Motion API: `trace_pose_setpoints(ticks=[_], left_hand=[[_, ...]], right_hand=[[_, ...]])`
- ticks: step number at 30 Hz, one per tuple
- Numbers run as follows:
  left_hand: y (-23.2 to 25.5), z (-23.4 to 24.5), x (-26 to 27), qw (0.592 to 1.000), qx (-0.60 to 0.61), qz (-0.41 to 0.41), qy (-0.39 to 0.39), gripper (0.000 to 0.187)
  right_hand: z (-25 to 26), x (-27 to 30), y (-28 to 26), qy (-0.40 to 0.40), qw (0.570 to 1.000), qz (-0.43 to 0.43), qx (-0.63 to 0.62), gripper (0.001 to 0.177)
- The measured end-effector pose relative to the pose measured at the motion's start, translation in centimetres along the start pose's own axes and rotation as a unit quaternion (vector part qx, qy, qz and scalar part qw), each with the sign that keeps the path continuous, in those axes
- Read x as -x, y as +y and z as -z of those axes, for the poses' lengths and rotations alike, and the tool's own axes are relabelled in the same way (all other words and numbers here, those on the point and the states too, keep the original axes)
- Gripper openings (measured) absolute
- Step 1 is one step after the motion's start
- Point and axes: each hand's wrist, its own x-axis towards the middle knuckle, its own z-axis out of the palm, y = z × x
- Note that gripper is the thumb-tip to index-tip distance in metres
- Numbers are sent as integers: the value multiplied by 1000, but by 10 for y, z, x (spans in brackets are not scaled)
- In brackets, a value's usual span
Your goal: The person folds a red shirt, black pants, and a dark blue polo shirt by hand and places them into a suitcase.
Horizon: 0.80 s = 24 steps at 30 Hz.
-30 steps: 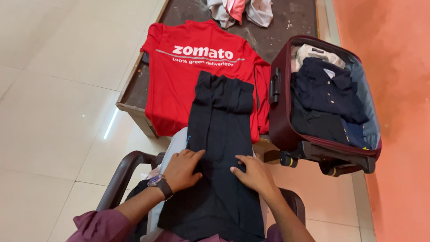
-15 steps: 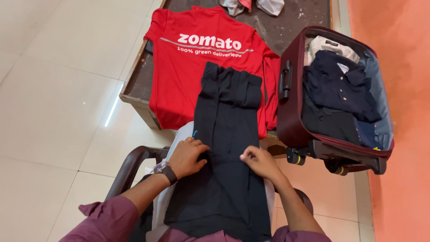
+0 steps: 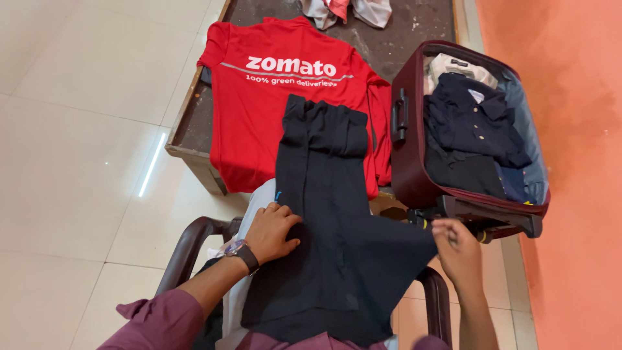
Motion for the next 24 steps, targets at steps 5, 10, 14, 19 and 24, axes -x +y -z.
trace_pose_setpoints(ticks=[5,10,14,19,24], left_hand=[[2,-1,2,1000,-13,6,-12,44],[3,0,1,1000,-16,8,-18,46],[4,-1,1,999,-23,15,-19,46],[26,2,9,995,-42,-62,65,44],[80,-2,33,974,132,-170,-65,50]], right_hand=[[18,33,35,82,950,-70,294,26],[36,39,44,18,898,-207,388,29],[40,40,44,31,915,-193,354,36],[38,35,29,-11,931,-171,322,47],[18,31,-9,-106,978,-42,176,51]])
